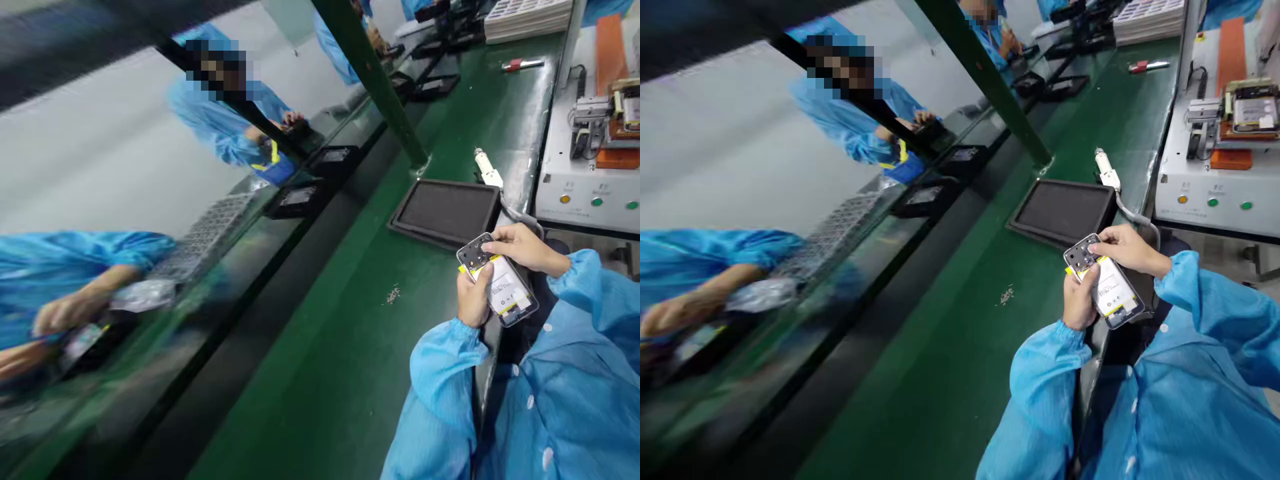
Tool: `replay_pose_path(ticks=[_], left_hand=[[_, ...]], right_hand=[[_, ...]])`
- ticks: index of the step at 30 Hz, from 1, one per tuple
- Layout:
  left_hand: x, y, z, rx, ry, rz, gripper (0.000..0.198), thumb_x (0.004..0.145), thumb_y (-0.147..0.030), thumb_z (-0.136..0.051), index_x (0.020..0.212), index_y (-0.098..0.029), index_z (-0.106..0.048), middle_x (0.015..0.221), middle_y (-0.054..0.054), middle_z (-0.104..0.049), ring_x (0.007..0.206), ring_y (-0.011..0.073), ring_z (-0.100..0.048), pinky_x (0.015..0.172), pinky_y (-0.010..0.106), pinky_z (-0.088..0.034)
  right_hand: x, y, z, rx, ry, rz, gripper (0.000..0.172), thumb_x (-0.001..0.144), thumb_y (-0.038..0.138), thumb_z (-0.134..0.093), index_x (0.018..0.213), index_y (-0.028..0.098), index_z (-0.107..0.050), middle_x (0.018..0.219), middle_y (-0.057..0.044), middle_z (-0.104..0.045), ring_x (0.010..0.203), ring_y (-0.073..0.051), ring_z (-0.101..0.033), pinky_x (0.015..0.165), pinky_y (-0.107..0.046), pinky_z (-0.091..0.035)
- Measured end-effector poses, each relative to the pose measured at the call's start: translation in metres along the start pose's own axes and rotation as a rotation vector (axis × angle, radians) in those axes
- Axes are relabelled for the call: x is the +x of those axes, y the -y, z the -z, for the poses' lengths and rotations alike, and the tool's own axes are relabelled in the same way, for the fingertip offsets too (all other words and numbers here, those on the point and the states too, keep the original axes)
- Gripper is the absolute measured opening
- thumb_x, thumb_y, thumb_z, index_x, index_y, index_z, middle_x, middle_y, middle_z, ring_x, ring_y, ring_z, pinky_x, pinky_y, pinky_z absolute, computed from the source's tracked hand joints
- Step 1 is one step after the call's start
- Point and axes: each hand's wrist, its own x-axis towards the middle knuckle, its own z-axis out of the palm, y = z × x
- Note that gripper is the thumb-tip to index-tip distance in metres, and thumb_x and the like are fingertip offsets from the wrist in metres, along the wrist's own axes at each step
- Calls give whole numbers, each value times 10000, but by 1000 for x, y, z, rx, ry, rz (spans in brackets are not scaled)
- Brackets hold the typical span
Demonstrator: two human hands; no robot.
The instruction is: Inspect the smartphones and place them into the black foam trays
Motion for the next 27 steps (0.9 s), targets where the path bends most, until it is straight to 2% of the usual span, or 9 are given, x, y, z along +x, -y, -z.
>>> replay_pose_path(ticks=[4,7,12,16,21,27], left_hand=[[-10,-18,44,-115,15,19,462,605,-521,-792,848,-146,-677,771,51,-720,765,241,-689,752,345,-538],[-13,-24,60,-247,-17,52,504,660,-586,-711,909,-149,-689,860,66,-727,835,238,-684,783,332,-525],[-10,-16,55,-231,-95,38,427,666,-523,-727,859,-145,-679,778,47,-712,785,229,-684,767,331,-518],[-9,-12,48,-236,-82,19,430,652,-531,-725,851,-152,-684,801,48,-720,758,224,-680,760,339,-522],[-11,-14,47,-195,-77,-41,442,680,-540,-729,862,-139,-685,833,68,-726,748,212,-677,719,309,-515],[-12,-15,46,-136,-51,-93,462,723,-547,-706,925,-132,-681,873,87,-730,768,221,-684,732,317,-518]], right_hand=[[-3,-6,-50,-6,-5,-25,367,589,422,-759,708,100,-626,690,-27,-618,619,-110,-538,556,-211,-400],[-4,-6,-67,4,2,-49,379,592,420,-762,764,102,-648,744,-47,-648,654,-130,-571,584,-226,-436],[-3,-8,-58,28,21,-57,359,592,391,-777,775,105,-659,750,-46,-654,654,-127,-577,582,-219,-446],[-4,-11,-50,36,30,-48,369,594,393,-781,784,98,-667,755,-50,-660,659,-126,-581,582,-212,-445],[-3,-11,-49,36,57,-46,386,593,409,-792,795,100,-676,773,-57,-668,678,-136,-594,604,-220,-461],[-3,-10,-45,-53,49,-45,484,634,535,-735,843,100,-699,770,-64,-659,615,-124,-558,511,-208,-411]])
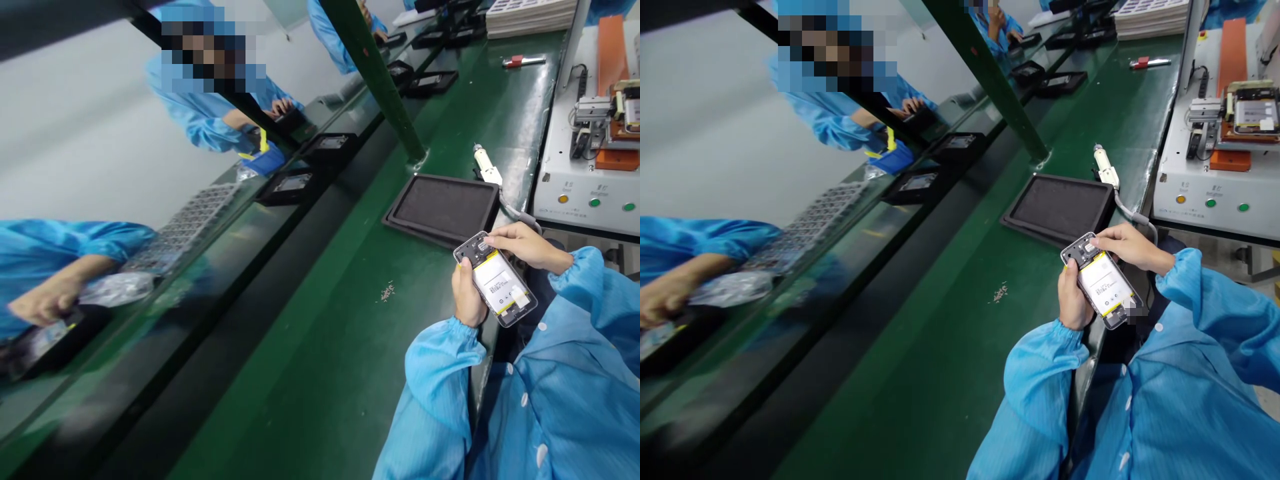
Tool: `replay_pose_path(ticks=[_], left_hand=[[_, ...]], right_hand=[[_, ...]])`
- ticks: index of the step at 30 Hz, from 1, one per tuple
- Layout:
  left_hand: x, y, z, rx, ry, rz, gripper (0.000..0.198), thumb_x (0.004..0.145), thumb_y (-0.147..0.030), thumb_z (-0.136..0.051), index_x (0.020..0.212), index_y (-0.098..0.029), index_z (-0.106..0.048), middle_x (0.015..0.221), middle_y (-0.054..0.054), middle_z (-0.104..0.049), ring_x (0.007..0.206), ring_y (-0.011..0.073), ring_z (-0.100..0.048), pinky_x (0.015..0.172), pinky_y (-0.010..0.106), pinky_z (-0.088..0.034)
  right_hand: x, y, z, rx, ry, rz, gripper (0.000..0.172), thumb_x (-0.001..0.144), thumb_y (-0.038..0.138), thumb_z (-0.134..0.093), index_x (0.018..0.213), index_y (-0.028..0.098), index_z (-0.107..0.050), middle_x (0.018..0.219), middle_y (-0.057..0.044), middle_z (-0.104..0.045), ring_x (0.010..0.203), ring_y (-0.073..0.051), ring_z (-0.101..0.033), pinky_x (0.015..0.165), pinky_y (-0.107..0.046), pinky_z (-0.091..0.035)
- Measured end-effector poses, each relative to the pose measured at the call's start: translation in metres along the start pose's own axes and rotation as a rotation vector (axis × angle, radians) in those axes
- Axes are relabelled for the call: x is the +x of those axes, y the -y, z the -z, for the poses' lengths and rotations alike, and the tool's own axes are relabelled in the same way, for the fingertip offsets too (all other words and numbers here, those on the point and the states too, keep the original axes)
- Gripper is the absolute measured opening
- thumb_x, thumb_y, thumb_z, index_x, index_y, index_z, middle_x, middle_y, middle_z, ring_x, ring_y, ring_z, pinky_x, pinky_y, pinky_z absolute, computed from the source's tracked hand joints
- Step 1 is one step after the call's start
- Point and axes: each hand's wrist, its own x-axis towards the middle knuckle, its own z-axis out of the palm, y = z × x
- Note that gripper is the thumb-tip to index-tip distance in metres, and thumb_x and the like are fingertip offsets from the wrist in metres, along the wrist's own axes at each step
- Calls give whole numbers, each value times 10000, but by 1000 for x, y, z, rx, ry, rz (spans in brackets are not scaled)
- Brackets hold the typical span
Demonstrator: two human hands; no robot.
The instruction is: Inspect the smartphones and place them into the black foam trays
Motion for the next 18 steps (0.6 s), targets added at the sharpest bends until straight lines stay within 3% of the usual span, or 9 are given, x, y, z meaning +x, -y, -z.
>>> replay_pose_path(ticks=[4,12,18], left_hand=[[0,1,-2,-51,-32,25,406,723,-520,-678,862,-138,-692,828,69,-731,768,225,-685,734,318,-522],[-2,-5,-8,-162,71,28,430,814,-491,-483,978,-150,-687,935,82,-731,1026,297,-650,906,405,-501],[0,-2,-5,-108,5,71,446,770,-541,-568,942,-146,-683,914,84,-728,973,289,-665,877,390,-508]], right_hand=[[-1,2,-2,-48,-50,22,483,625,557,-726,768,98,-680,644,-32,-604,533,-96,-486,471,-202,-355],[-3,4,-6,-43,-74,18,486,616,561,-732,742,98,-655,674,-47,-613,584,-116,-521,503,-209,-370],[0,-1,-4,-34,-58,14,466,642,544,-733,761,100,-659,655,-38,-598,571,-111,-504,490,-207,-349]])
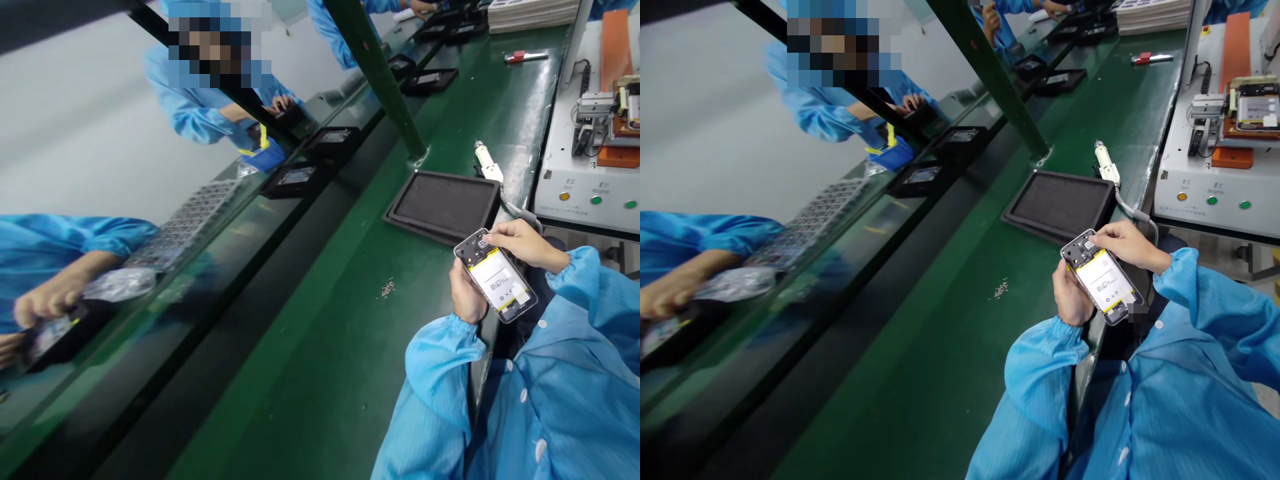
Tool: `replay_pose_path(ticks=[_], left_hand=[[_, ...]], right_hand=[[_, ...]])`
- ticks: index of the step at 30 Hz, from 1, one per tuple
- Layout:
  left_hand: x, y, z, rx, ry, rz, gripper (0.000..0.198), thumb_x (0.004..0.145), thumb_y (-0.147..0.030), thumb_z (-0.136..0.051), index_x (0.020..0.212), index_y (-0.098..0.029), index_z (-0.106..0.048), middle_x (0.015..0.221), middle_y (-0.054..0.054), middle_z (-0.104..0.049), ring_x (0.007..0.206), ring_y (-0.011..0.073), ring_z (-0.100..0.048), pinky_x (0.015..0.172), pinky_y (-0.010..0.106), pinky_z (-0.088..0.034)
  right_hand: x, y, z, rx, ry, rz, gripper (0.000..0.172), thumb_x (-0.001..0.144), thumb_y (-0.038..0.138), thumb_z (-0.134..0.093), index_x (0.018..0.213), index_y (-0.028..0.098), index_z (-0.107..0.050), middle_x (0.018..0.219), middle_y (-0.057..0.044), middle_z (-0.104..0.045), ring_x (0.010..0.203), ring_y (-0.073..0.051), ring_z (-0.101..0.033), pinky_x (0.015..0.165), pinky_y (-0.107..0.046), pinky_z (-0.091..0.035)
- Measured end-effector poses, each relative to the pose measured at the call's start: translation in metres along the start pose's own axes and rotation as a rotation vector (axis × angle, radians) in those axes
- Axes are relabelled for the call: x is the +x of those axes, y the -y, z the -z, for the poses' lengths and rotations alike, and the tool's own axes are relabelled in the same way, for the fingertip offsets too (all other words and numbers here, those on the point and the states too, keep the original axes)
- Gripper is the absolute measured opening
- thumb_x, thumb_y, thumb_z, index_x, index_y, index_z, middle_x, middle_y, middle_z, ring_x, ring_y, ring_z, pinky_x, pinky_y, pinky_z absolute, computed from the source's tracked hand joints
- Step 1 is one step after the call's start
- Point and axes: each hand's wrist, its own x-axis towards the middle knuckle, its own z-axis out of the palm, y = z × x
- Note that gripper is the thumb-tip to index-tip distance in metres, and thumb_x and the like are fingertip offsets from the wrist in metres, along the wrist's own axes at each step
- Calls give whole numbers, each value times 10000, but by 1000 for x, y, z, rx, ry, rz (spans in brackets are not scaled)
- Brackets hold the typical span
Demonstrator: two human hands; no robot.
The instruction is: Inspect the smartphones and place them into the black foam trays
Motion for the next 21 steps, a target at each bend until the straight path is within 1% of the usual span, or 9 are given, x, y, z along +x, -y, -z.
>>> replay_pose_path(ticks=[4,8,11,13,14,16,17,19,21], left_hand=[[-1,0,3,173,-73,-32,492,659,-571,-726,873,-131,-674,808,83,-720,778,255,-688,733,343,-530],[-3,-7,7,281,-211,-53,530,613,-620,-739,787,-128,-650,683,55,-686,594,198,-648,550,277,-488],[5,-14,6,288,-275,-94,515,629,-636,-701,748,-142,-619,643,29,-670,535,170,-614,488,253,-454],[15,-18,1,295,-296,-117,500,655,-629,-666,759,-142,-619,658,35,-678,543,171,-613,487,256,-455],[20,-20,-3,302,-297,-124,486,664,-615,-655,754,-138,-620,656,41,-678,543,173,-612,486,258,-454],[28,-23,-13,316,-286,-130,451,677,-579,-646,726,-131,-618,627,45,-666,524,174,-600,476,262,-442],[31,-24,-19,324,-278,-133,435,680,-566,-643,704,-133,-611,603,42,-654,506,172,-589,465,262,-432],[34,-26,-30,340,-256,-145,417,680,-553,-649,668,-140,-597,565,31,-631,478,167,-572,448,258,-411],[32,-27,-39,363,-217,-158,420,664,-553,-675,637,-143,-588,546,26,-619,473,164,-566,440,251,-396]], right_hand=[[0,-3,0,22,19,9,479,646,560,-737,788,108,-664,720,-41,-621,616,-115,-531,520,-205,-395],[-17,-9,2,23,55,-9,533,658,612,-729,819,108,-660,722,-42,-623,595,-124,-548,463,-195,-407],[-40,-18,-2,46,163,-68,586,618,624,-766,839,96,-642,716,-65,-641,559,-148,-578,408,-194,-397],[-54,-23,-9,145,256,-107,601,643,615,-765,914,101,-612,750,-78,-659,533,-158,-593,383,-192,-389],[-59,-24,-12,207,278,-110,593,676,613,-747,943,106,-593,757,-78,-663,518,-159,-594,376,-193,-389],[-63,-23,-15,295,264,-85,567,720,606,-720,953,112,-571,734,-71,-660,493,-155,-586,375,-199,-397],[-62,-20,-14,288,231,-57,571,720,617,-714,939,109,-574,726,-73,-659,495,-158,-587,378,-203,-404],[-55,-9,-4,212,140,0,612,673,659,-720,894,102,-592,727,-80,-657,529,-163,-596,401,-209,-427],[-45,8,11,133,24,56,637,634,680,-727,876,101,-615,749,-74,-649,594,-156,-601,438,-204,-450]])
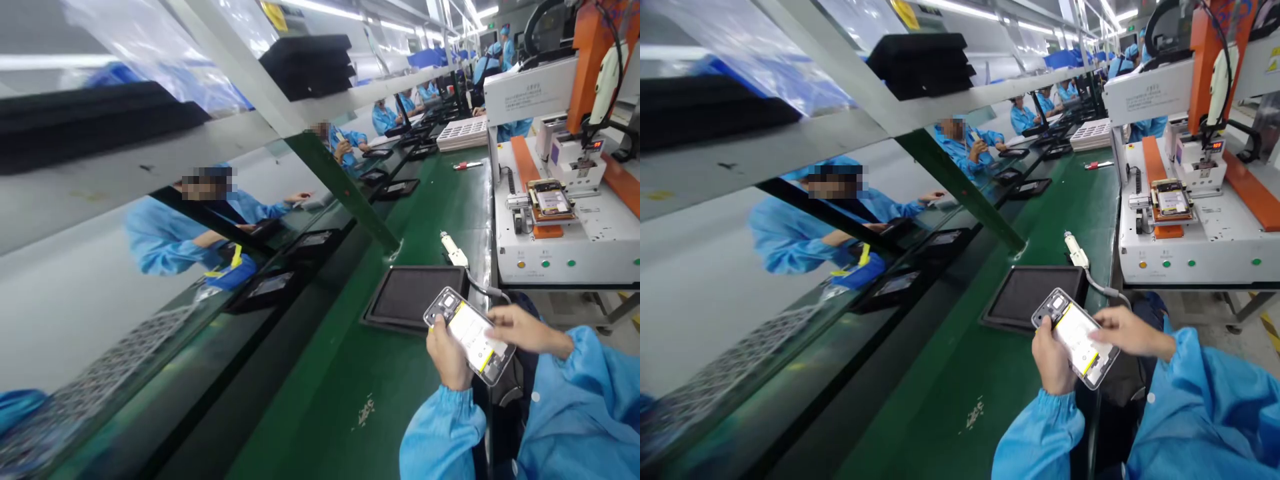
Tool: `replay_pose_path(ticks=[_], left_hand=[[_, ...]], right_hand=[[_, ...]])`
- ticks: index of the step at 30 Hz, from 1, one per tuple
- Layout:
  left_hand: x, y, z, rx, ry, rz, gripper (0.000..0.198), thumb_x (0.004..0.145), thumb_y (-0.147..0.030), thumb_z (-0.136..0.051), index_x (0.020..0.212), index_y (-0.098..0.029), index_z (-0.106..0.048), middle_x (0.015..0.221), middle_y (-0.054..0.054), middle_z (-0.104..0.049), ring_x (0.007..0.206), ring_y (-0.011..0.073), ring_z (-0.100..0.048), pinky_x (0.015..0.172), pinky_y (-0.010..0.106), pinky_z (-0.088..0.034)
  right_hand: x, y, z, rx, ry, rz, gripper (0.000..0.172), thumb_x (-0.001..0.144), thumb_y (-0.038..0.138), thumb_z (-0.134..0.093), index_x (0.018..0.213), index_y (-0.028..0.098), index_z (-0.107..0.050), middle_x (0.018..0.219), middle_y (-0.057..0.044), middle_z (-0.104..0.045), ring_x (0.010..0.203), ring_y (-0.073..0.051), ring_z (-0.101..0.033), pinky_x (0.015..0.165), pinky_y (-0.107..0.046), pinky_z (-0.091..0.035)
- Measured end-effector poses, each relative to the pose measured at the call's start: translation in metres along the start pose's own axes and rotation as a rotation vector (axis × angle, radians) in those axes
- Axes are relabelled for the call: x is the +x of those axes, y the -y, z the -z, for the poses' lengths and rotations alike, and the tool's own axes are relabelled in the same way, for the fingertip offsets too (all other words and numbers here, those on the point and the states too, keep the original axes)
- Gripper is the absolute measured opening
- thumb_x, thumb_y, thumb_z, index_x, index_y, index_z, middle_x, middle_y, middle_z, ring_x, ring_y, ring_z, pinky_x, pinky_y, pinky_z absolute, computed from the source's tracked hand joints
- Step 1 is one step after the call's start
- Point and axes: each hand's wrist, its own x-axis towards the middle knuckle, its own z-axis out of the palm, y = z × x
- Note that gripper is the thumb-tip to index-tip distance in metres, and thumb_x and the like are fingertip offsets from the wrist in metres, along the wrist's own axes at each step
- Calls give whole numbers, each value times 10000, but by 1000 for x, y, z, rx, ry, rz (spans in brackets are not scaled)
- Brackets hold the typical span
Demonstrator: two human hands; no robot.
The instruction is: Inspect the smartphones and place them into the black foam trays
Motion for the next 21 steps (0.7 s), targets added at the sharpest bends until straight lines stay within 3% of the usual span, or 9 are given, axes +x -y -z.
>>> replay_pose_path(ticks=[3,7,12,21], left_hand=[[-6,-1,-7,26,76,-24,446,655,-577,-692,654,-139,-607,587,32,-634,524,165,-585,485,251,-422],[-7,1,-10,44,127,-62,454,699,-594,-661,762,-144,-641,710,40,-672,646,172,-618,614,269,-471],[-3,-1,-9,41,135,-94,414,698,-553,-683,772,-147,-650,732,31,-675,672,161,-610,640,255,-460],[0,0,-15,10,109,56,456,649,-583,-673,723,-136,-626,590,21,-618,564,184,-614,547,278,-468]], right_hand=[[20,25,17,-34,-125,41,584,647,640,-733,887,116,-640,772,-49,-625,654,-132,-575,466,-185,-454],[42,41,17,-48,-146,29,507,593,546,-793,810,107,-663,702,-34,-614,582,-103,-519,454,-180,-400],[50,41,4,-56,-208,44,472,539,528,-802,696,110,-648,616,-11,-590,543,-91,-490,470,-191,-352],[61,32,3,-37,-296,23,456,520,512,-816,627,111,-625,593,-7,-576,543,-96,-487,476,-197,-348]])
